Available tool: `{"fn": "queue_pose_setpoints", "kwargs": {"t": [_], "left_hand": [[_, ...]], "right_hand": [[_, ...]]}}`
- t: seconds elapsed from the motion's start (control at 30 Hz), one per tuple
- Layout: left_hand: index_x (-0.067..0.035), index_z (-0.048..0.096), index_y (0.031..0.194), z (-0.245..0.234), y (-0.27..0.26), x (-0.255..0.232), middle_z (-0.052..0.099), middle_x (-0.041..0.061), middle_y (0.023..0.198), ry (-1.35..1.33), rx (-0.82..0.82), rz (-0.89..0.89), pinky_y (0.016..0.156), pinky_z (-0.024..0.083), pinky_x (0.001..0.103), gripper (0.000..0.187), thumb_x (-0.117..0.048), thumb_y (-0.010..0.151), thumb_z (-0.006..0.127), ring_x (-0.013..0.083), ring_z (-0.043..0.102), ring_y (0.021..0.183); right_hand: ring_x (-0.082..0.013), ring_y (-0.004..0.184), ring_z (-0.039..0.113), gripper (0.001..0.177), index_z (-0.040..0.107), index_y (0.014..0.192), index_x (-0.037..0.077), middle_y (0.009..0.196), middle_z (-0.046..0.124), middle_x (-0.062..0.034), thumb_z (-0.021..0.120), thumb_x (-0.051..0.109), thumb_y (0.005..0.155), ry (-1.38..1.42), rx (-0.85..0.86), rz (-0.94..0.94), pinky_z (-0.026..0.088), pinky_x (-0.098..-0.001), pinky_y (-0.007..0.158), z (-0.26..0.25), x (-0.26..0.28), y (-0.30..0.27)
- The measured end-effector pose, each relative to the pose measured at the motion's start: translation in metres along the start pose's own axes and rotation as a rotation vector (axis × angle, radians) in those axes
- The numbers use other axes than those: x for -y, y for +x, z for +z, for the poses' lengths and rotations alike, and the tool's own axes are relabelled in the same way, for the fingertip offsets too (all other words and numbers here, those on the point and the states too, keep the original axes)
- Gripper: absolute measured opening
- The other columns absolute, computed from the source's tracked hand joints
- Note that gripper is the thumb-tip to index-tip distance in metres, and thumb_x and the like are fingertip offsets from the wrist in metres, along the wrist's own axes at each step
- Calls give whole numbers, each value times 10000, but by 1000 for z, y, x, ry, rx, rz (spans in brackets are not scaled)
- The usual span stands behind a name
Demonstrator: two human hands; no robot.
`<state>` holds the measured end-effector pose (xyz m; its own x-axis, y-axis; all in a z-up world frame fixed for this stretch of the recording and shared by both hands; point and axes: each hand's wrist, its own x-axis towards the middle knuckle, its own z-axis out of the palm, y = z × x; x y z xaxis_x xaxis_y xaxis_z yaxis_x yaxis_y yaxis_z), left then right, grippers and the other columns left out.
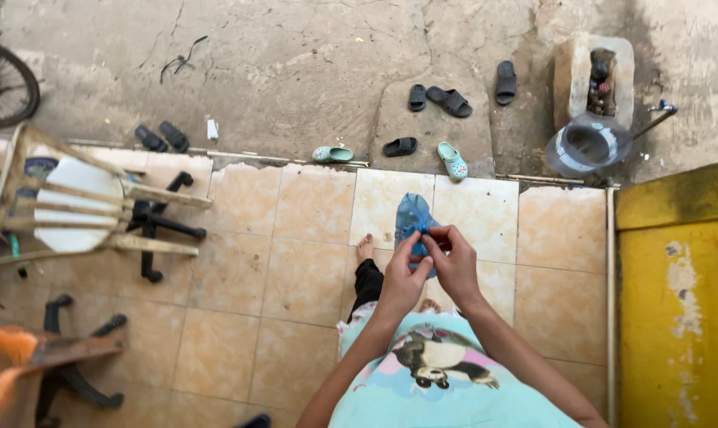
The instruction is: The person squats and packs small items from a red bucket into a blue plastic bag, then ties the bag closed. They walk outside and drop the tied bag into a concrete disposal pit.
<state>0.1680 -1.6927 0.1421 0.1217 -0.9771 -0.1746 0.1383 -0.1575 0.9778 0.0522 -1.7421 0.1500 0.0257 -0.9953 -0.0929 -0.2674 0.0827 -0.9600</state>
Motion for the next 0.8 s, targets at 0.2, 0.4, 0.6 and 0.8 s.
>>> {"fn": "queue_pose_setpoints", "kwargs": {"t": [0.2,0.4,0.6,0.8], "left_hand": [[53,488,1458,-68,129,-36,595,115,1334,62,86,-21,708,575,255,524,-26,954,605,130,665,908],[45,502,1434,-113,235,-68,585,135,1358,189,120,-12,704,578,264,505,-11,940,597,150,677,896],[41,507,1427,-121,335,-80,579,146,1384,259,130,59,746,578,281,490,5,944,583,168,671,924],[42,494,1444,-93,440,-98,567,155,1393,275,157,125,805,577,293,489,13,961,565,186,678,972]], "right_hand": [[-133,913,650,287,630,1267,-22,1081,700,-90,608,48,990,367,14,191,582,-300,760,70,16,102],[-180,1142,651,494,544,1417,-16,1229,675,-126,475,-83,932,491,70,170,562,-313,928,121,21,187],[-185,1190,626,565,474,1483,3,1308,638,-129,483,-99,928,507,96,171,514,-306,1005,147,27,276],[-189,1222,605,574,436,1505,15,1359,604,-124,493,-81,942,510,83,137,505,-308,1023,131,39,379]]}}
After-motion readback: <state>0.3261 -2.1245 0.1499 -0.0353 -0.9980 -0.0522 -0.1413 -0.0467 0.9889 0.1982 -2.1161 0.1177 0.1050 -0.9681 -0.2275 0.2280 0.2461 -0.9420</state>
